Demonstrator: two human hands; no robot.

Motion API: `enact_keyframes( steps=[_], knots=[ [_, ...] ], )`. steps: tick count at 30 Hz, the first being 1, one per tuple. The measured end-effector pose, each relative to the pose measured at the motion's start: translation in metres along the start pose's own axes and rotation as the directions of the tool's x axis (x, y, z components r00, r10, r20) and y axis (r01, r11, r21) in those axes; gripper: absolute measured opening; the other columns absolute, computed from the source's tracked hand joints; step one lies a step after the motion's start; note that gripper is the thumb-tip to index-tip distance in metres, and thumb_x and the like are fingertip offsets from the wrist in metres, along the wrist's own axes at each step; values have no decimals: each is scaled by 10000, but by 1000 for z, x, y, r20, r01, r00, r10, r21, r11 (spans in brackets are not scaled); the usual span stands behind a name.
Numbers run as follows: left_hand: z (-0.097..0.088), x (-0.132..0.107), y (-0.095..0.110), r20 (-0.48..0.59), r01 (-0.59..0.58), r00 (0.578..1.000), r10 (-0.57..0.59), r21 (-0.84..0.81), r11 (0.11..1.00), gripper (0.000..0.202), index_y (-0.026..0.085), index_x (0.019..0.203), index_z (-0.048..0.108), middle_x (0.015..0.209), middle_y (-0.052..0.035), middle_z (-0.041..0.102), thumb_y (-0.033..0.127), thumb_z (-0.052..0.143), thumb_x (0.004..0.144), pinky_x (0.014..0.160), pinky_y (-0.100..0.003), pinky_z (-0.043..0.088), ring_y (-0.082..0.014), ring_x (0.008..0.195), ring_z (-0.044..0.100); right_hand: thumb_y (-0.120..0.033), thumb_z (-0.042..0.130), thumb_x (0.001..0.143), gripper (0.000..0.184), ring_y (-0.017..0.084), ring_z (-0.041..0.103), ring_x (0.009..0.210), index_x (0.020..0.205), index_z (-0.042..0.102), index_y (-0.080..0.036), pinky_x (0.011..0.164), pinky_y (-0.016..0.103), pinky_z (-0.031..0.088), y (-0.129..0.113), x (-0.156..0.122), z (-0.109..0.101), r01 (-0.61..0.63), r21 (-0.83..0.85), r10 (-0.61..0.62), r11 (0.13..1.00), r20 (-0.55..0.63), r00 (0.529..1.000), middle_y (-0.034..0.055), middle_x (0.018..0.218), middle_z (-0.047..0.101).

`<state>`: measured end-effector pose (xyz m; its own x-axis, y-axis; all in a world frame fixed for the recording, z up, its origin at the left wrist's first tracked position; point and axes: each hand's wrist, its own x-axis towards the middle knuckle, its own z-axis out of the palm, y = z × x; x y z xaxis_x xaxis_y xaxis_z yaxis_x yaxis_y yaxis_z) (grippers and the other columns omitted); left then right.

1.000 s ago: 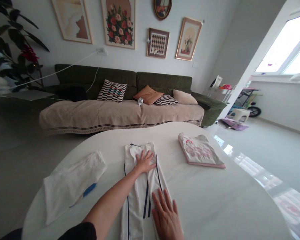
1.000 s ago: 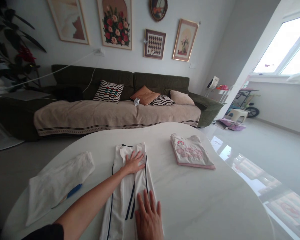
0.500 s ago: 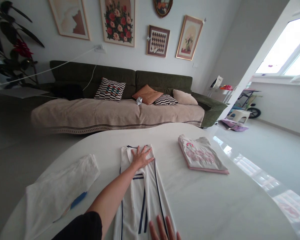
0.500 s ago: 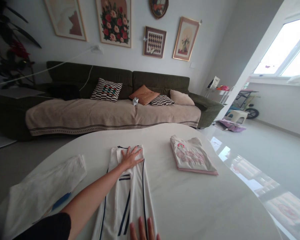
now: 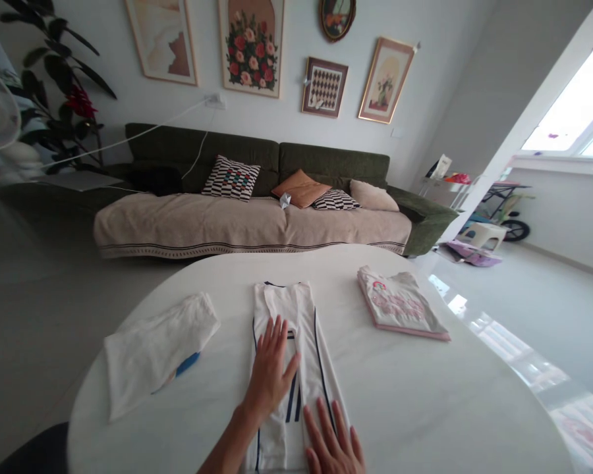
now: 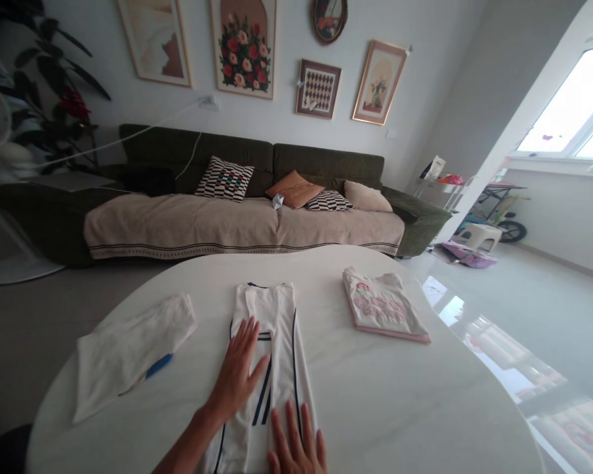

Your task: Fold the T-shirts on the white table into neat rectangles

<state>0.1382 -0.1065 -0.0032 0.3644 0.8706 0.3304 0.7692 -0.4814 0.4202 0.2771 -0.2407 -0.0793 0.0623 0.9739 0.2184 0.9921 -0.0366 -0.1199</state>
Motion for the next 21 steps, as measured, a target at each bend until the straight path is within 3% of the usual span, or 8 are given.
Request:
enact_keyframes(
  steps=[2, 4, 9, 12, 14, 17, 19, 21],
  knots=[
    [-4, -52, -4, 164, -81, 983, 82, -12, 997, 650, 280, 1394, 80, 1452, -26, 146, 495, 350, 844, 1053, -444, 217, -249, 1329, 118, -476, 373, 837, 444, 283, 366, 1220, 1273, 314, -421, 892, 481, 397, 0, 1, -8, 31, 11, -31, 999, 58, 998, -41, 1335, 360],
    [-9, -83, -6, 308, -134, 942, 135, -27, 991, 664, 325, 1382, 108, 1445, -12, 159, 528, 390, 817, 1053, -480, 196, -270, 1320, 158, -460, 350, 850, 456, 277, 319, 1246, 1296, 261, -414, 913, 488, 378, -1, 2, -19, 56, 51, -62, 997, 129, 990, -47, 1363, 306],
    [-30, -100, 0, 419, -146, 898, 135, -8, 989, 764, 283, 1389, 67, 1453, -55, 108, 548, 444, 779, 1050, -523, 140, -295, 1321, 133, -454, 305, 864, 498, 261, 162, 1306, 1342, 202, -361, 986, 503, 288, 0, 1, -50, 56, 118, -84, 991, 248, 965, -46, 1414, 186],
    [-30, -119, -1, 449, -179, 883, 135, 57, 982, 955, 247, 1392, 33, 1455, -76, 88, 485, 614, 672, 1036, -541, 162, -326, 1318, 112, -443, 459, 783, 694, 263, 150, 1311, 1377, 154, -251, 1000, 464, 291, 11, -8, -51, 141, 135, -174, 981, 274, 946, 24, 1432, 145],
    [-23, -136, -7, 437, -214, 889, 139, 128, 968, 919, 262, 1391, 65, 1452, -46, 136, 295, 638, 673, 1036, -497, 219, -305, 1314, 153, -295, 513, 738, 735, 260, 185, 1306, 1381, 163, -223, 996, 440, 310, 21, -16, -43, 205, 88, -220, 975, 216, 951, 44, 1430, 176],
    [-14, -154, -20, 299, -313, 924, 240, 226, 923, 768, 329, 1372, 164, 1415, 40, 268, 23, 442, 725, 1008, -351, 318, -194, 1279, 285, -74, 403, 728, 675, 214, 326, 1257, 1363, 258, -252, 948, 358, 384, 34, -27, -29, 320, -22, -320, 947, 12, 947, 19, 1375, 346],
    [-15, -159, -27, 202, -415, 907, 370, 265, 871, 695, 327, 1355, 240, 1363, 59, 370, -5, 361, 756, 955, -282, 373, -148, 1217, 384, -41, 364, 742, 627, 185, 433, 1184, 1336, 337, -240, 897, 288, 425, 38, -32, -29, 425, -78, -432, 902, -120, 894, 19, 1298, 467],
    [-20, -161, -32, 158, -523, 852, 499, 275, 807, 569, 291, 1322, 336, 1295, 43, 470, 60, 369, 803, 893, -243, 416, -144, 1141, 469, -82, 403, 765, 531, 179, 522, 1079, 1276, 435, -224, 832, 242, 458, 39, -36, -37, 525, -101, -535, 845, -175, 827, 28, 1207, 558]
  ],
)
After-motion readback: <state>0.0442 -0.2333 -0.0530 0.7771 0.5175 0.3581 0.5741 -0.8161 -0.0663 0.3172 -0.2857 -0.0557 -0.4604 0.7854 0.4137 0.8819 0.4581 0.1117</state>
